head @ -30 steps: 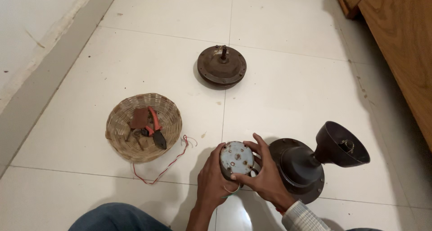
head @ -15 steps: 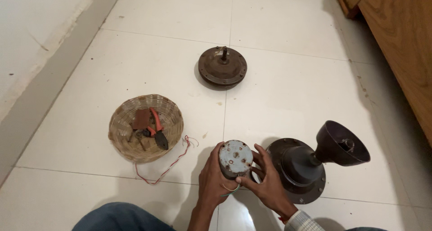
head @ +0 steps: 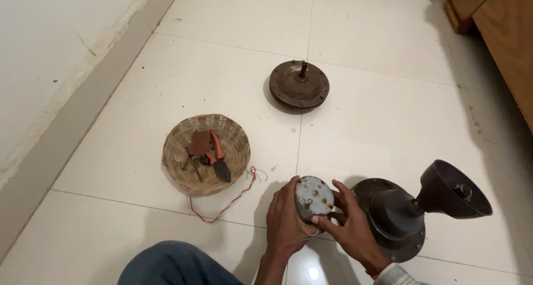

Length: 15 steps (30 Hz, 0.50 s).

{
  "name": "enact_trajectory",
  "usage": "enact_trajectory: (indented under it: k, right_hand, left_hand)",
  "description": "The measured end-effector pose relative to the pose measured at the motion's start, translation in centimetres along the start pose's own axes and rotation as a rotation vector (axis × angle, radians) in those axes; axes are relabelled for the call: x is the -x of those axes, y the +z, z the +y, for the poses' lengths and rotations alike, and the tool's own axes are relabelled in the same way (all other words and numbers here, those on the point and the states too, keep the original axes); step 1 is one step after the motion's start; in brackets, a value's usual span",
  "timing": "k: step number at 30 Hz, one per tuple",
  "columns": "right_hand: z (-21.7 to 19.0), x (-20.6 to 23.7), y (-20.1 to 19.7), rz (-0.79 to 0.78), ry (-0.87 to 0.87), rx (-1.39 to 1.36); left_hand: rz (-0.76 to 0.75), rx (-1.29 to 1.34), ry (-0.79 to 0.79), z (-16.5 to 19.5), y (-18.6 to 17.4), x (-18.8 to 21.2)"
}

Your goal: The person sits on the floor and uses pliers to strip insulation from wires on a ceiling fan motor. They then pick up the fan housing and adjust a small metal clip inside it.

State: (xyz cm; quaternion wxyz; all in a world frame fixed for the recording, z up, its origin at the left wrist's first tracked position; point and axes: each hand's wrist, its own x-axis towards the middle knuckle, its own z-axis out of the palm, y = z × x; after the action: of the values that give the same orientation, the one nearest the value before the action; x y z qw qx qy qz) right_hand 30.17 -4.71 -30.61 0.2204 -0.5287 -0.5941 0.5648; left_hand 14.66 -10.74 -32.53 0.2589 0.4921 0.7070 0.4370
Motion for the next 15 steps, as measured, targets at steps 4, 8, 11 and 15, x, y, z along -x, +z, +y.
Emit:
enact_trajectory:
  k: [4, 8, 11, 15]
  right_hand:
    - [1.4, -0.2, -0.5, -0.040, 0.024, -0.016]
    - [3.1, -0.5, -0.6, -0.113, 0.092, -0.104]
    - [4.1, -0.6, -0.8, -0.160, 0.089, -0.163]
    - [4.5, -0.8, -1.1, -0.186, 0.112, -0.169]
  left_hand:
    - [-0.041, -0.099, 0.168, -0.2, -0.5, -0.1]
    - [-0.150, -0.192, 0.188, 0.3, -1.3, -0.1]
    - [-0.213, -0.227, 0.189, 0.8, -1.7, -0.1]
    - [-0.229, -0.241, 0.223, 0.9, -1.7, -0.1]
